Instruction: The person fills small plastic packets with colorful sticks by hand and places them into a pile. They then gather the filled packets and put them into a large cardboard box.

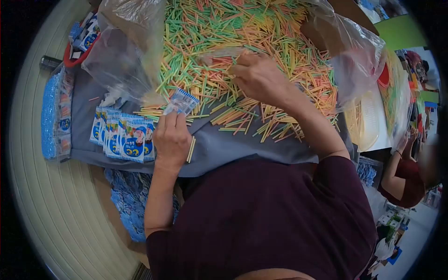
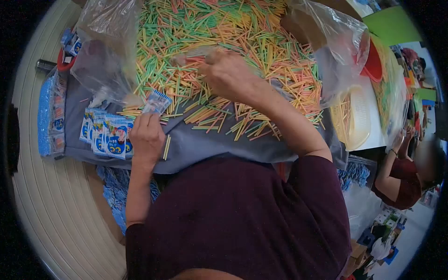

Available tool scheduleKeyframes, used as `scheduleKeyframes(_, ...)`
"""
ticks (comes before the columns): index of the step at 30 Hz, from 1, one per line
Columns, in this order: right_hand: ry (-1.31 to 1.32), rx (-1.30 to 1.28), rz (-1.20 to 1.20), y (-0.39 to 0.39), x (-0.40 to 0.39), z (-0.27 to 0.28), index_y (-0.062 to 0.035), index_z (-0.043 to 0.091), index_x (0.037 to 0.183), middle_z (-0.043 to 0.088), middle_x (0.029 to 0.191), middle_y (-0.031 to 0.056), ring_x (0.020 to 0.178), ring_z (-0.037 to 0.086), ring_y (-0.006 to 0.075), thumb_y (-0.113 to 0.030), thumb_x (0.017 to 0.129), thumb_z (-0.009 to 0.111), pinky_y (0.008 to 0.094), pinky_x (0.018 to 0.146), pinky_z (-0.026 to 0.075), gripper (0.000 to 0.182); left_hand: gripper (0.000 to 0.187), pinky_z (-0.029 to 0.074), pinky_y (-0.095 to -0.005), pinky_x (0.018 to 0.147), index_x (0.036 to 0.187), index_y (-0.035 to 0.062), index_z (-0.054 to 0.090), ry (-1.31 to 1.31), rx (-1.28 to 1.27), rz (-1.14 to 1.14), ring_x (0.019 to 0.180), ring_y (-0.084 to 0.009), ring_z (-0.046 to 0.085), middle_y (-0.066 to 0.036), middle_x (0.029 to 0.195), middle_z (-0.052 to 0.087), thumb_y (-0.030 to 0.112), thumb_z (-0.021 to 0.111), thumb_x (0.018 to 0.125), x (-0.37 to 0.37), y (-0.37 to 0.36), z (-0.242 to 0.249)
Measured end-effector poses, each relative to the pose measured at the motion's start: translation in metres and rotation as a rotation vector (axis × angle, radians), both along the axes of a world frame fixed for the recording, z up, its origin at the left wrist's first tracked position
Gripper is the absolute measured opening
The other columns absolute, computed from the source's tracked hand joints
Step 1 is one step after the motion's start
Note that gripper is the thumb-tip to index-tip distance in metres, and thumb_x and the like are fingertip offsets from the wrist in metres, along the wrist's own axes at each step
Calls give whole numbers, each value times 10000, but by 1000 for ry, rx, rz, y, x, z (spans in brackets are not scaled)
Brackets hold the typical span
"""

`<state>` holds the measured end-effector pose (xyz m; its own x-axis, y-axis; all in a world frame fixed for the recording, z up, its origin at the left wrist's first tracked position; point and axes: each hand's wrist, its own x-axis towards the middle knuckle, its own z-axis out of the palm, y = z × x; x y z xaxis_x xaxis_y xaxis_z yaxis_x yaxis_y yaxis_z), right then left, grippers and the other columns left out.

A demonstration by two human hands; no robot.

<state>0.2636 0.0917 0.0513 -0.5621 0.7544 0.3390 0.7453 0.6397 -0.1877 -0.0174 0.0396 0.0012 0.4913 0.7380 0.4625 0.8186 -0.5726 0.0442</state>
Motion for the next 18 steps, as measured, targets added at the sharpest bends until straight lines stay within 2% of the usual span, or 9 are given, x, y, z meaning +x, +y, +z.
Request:
scheduleKeyframes(5,104,115,-348,23,69,0,-70,714,900,687,896,132,824,672,340,-143,853,666,464,719,534,99,138,509,-366,608,885,27,666,-112,79,-52,720,-272,599,-77,809,585,18,655,747,0,-5,-5)
scheduleKeyframes(6,106,120,-349,27,82,-2,-70,714,900,687,896,132,824,672,340,-143,853,666,464,719,534,99,138,509,-366,608,885,27,666,-111,84,-53,720,-272,599,-77,809,585,18,655,747,5,-8,-2)
scheduleKeyframes(8,-8,214,-513,34,108,-7,-62,719,987,702,933,148,885,668,357,-174,861,679,477,749,536,174,70,503,-369,600,859,44,672,-88,39,58,744,-267,606,-68,785,583,22,666,793,16,-14,6)
scheduleKeyframes(9,-5,211,-512,36,119,-7,-62,719,987,702,933,148,885,668,357,-174,861,679,477,749,536,174,70,503,-369,600,859,44,672,-84,38,60,744,-267,606,-68,785,583,22,666,793,18,-15,7)
scheduleKeyframes(11,-110,153,-665,35,137,-8,-66,713,1064,694,913,170,891,660,379,-242,879,698,458,802,524,256,51,496,-387,612,859,47,687,-71,-38,124,754,-276,606,-75,749,565,26,671,815,19,-16,8)
scheduleKeyframes(12,-109,142,-666,34,148,-8,-66,713,1064,694,913,170,891,660,379,-242,879,698,458,802,524,256,51,496,-387,612,859,47,687,-66,-47,123,754,-276,606,-75,749,565,26,671,815,17,-15,9)
scheduleKeyframes(14,-205,203,-751,31,165,-4,-67,700,1112,700,925,189,917,664,376,-319,897,679,460,814,522,332,71,500,-398,639,847,44,684,-295,-85,40,769,-287,606,-83,762,575,17,691,781,11,-9,9)
scheduleKeyframes(15,-206,196,-756,25,166,1,-67,700,1112,700,925,189,917,664,376,-319,897,679,460,814,522,332,71,500,-398,639,847,44,684,-292,-92,36,769,-287,606,-83,762,575,17,691,781,9,-7,7)
scheduleKeyframes(18,-77,103,-826,-10,163,8,-52,683,1073,697,1028,194,984,642,383,-359,889,672,484,843,499,358,88,498,-404,659,832,41,685,-379,-50,13,784,-296,608,-89,783,595,13,706,752,6,-5,2)
